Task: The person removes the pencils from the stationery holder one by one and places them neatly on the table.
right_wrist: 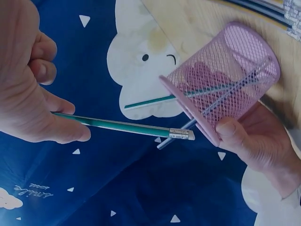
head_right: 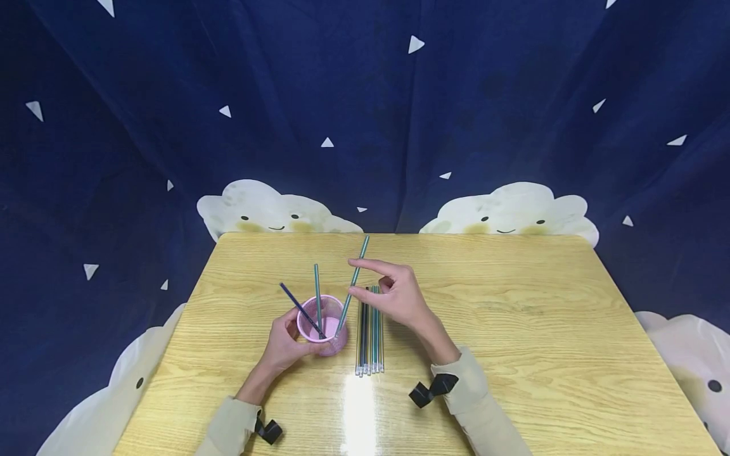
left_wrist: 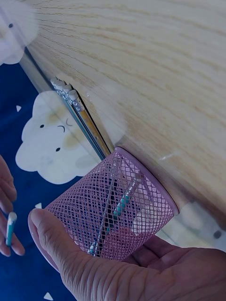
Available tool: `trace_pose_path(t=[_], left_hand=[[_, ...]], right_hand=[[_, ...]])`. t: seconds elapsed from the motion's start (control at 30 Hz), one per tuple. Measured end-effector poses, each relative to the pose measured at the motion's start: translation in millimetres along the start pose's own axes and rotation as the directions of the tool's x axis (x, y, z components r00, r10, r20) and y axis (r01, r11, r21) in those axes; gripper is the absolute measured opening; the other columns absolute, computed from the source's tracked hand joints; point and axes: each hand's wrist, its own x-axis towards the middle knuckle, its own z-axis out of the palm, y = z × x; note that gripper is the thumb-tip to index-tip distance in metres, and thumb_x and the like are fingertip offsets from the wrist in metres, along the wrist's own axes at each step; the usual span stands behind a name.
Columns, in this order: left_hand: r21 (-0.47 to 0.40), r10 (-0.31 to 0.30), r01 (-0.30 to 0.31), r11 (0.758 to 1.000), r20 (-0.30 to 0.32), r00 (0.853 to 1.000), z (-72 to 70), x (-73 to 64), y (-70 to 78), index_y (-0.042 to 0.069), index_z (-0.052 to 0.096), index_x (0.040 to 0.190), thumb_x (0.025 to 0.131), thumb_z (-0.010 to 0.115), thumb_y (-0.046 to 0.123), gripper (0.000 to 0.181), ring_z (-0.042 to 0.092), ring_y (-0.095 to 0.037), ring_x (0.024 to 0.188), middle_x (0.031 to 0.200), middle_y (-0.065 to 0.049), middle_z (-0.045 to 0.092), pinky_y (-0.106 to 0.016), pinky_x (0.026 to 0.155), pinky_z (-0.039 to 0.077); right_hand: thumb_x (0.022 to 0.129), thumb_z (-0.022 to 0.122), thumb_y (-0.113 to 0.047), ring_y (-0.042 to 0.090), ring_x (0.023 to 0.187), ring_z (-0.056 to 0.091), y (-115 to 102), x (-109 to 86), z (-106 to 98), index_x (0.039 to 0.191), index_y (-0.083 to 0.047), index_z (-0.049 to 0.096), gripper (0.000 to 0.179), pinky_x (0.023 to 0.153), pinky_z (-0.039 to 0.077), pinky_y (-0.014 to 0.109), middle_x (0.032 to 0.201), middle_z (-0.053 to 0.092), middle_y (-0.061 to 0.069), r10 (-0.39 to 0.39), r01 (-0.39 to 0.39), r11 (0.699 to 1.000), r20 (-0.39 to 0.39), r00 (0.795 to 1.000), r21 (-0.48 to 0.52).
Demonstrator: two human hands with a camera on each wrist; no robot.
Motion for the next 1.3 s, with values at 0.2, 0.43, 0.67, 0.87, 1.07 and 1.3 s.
trace_pose_path(t=[0.2, 0.43, 0.67, 0.87, 1.07, 1.3], left_hand=[[-0.044, 0.006, -0.005, 0.999, 0.012, 1.000, 0.5, 0.8, -1.5, -0.008, 0.060, 0.138, 0.064, 0.095, -0.006, 0.082, 0.058, -0.055, 0.124, 0.134, -0.033, 0.063, -0.036, 0.113, 0.049], [-0.045, 0.014, -0.013, 0.999, 0.016, 1.000, 0.1, 0.5, -0.9, -0.009, 0.059, 0.138, 0.064, 0.095, -0.006, 0.082, 0.058, -0.055, 0.124, 0.135, -0.033, 0.063, -0.043, 0.113, 0.048], [-0.050, 0.029, -0.029, 0.998, 0.014, 0.999, -0.6, -0.6, -2.1, -0.011, 0.058, 0.138, 0.064, 0.094, -0.007, 0.083, 0.056, -0.052, 0.128, 0.137, -0.034, 0.060, -0.042, 0.115, 0.045], [-0.043, 0.028, -0.027, 0.999, 0.020, 0.999, -0.3, 0.7, -2.1, -0.007, 0.059, 0.139, 0.065, 0.094, -0.007, 0.082, 0.057, -0.055, 0.124, 0.136, -0.032, 0.063, -0.040, 0.114, 0.048], [-0.046, 0.024, -0.024, 0.999, 0.018, 1.000, -0.1, 1.0, -2.0, -0.008, 0.059, 0.138, 0.064, 0.094, -0.008, 0.082, 0.057, -0.053, 0.126, 0.136, -0.032, 0.063, -0.036, 0.115, 0.047], [-0.055, 0.032, -0.031, 0.998, 0.021, 0.999, -0.2, 1.0, -3.3, -0.010, 0.058, 0.138, 0.065, 0.093, -0.009, 0.081, 0.055, -0.053, 0.128, 0.137, -0.033, 0.061, -0.037, 0.115, 0.046]], right_hand=[[0.080, 0.089, 0.000, 0.007, 0.043, 0.022, 2.8, -12.7, -11.6, 0.125, -0.007, 0.076, 0.047, 0.036, 0.017, 0.021, 0.063, 0.048, -0.003, 0.054, -0.054, 0.999, -0.042, 0.998, -0.002], [0.078, 0.088, 0.005, 0.005, 0.041, 0.023, 8.4, -21.8, -22.4, 0.118, 0.000, 0.077, 0.043, 0.035, 0.018, 0.021, 0.093, 0.076, 0.003, 0.074, -0.074, 0.997, -0.058, 0.996, 0.007], [0.080, 0.091, -0.007, 0.001, 0.042, 0.025, 16.7, -30.7, -29.7, 0.114, -0.009, 0.080, 0.036, 0.034, 0.019, 0.020, 0.074, 0.067, 0.002, 0.200, -0.200, 0.979, -0.012, 0.980, -0.034], [0.082, 0.090, -0.011, 0.001, 0.042, 0.028, 28.8, -40.2, -36.0, 0.114, -0.007, 0.080, 0.034, 0.036, 0.022, 0.017, 0.100, 0.077, 0.013, 0.312, -0.309, 0.949, 0.050, 0.949, -0.056], [0.082, 0.090, -0.015, 0.001, 0.043, 0.029, 41.0, -50.3, -40.6, 0.115, -0.008, 0.079, 0.035, 0.037, 0.024, 0.016, 0.114, 0.077, 0.017, 0.403, -0.393, 0.915, 0.135, 0.905, -0.097], [0.085, 0.088, -0.014, 0.000, 0.045, 0.031, 53.5, -56.2, -39.6, 0.117, -0.003, 0.077, 0.036, 0.040, 0.027, 0.016, 0.118, 0.077, 0.012, 0.406, -0.387, 0.913, 0.182, 0.895, -0.133]])
